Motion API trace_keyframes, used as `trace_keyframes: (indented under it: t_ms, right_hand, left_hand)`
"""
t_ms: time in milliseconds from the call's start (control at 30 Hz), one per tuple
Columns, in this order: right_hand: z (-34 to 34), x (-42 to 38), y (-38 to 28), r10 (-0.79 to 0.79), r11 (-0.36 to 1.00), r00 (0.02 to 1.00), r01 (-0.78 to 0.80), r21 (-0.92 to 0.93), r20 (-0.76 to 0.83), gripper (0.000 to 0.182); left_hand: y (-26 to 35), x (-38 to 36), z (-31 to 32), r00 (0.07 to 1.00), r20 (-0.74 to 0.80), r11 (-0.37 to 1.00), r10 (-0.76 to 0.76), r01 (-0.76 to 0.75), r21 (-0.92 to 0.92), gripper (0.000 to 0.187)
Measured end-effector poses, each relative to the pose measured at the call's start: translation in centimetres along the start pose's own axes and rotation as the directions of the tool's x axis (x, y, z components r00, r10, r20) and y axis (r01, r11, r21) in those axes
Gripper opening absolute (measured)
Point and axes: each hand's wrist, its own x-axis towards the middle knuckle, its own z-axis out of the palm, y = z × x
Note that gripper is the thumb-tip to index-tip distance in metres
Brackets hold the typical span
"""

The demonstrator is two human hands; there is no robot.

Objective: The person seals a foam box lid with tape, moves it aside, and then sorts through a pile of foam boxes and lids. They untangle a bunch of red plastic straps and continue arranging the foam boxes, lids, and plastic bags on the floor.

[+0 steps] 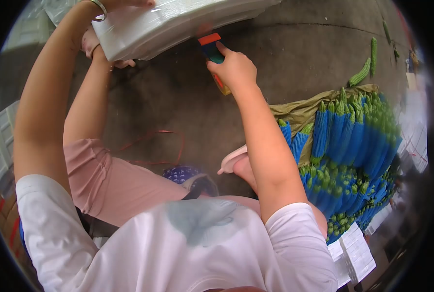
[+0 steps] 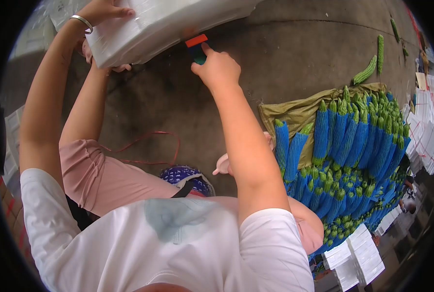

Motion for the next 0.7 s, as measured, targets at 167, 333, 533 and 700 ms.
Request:
trace_keyframes:
  t_ms: [167,333,533,700]
  right_hand:
    - [-4.6,5.5,-2.5,0.054,0.996,0.953,-0.072,0.05,0.298,0.051]
    - [0.8,2.3,5.7,0.013,0.309,0.777,-0.602,0.736,0.63,0.032]
    - [-2.5,-13.4,17.7,-0.039,-0.515,0.996,-0.088,0.853,0.079,0.063]
    - [-11.2,-12.2,22.6,-0.1,-0.694,0.92,0.209,0.689,-0.38,0.052]
  left_hand:
    - [-0.2,0.3,0.0,1.0,-0.02,0.996,0.005,-0.007,-0.086,0.132]
    - [-0.5,0.5,2.0,0.953,-0.293,0.845,-0.077,-0.094,-0.526,0.109]
    - [10.9,-9.1,3.9,0.635,-0.772,0.967,0.019,-0.208,-0.147,0.064]
    - [20.2,-17.4,11.5,0.897,-0.401,0.938,0.184,-0.282,-0.2,0.071]
